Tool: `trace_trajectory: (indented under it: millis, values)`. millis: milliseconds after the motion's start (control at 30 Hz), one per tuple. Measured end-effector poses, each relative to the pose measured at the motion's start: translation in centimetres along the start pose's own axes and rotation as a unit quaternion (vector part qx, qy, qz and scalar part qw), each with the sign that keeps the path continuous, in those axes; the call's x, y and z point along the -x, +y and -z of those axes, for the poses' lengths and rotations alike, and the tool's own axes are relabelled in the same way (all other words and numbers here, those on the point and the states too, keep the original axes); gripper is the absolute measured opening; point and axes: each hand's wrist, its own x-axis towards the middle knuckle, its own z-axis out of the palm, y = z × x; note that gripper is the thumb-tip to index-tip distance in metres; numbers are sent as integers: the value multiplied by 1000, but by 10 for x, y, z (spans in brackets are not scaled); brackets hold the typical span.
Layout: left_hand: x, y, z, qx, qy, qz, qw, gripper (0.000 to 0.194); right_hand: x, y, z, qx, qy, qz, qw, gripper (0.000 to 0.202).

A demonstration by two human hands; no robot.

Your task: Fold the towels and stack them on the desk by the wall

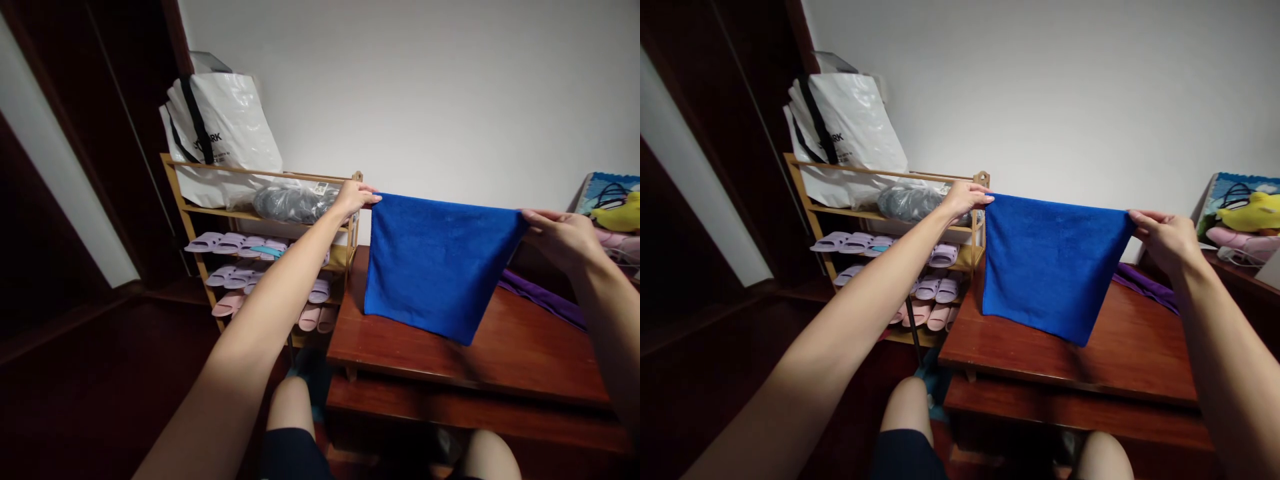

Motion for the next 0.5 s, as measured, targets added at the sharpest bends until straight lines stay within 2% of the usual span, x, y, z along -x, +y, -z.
trace_trajectory:
  millis: [133, 233, 367, 500]
  values:
    - [-3, -3, 9, -89, -18, -19, 996, 5, -5, 5, 12, 60, -29, 6, 998, 48]
    - [-4, -3, 14, -113, -17, -26, 993, 8, -7, 7, 18, 109, -43, 29, 993, 50]
    - [-1, 1, 19, -132, -29, -29, 990, 14, -7, 6, 21, 170, -44, 62, 983, 49]
    - [6, 9, 25, -172, -55, -66, 981, 14, 0, -4, 21, 252, -32, 87, 963, 39]
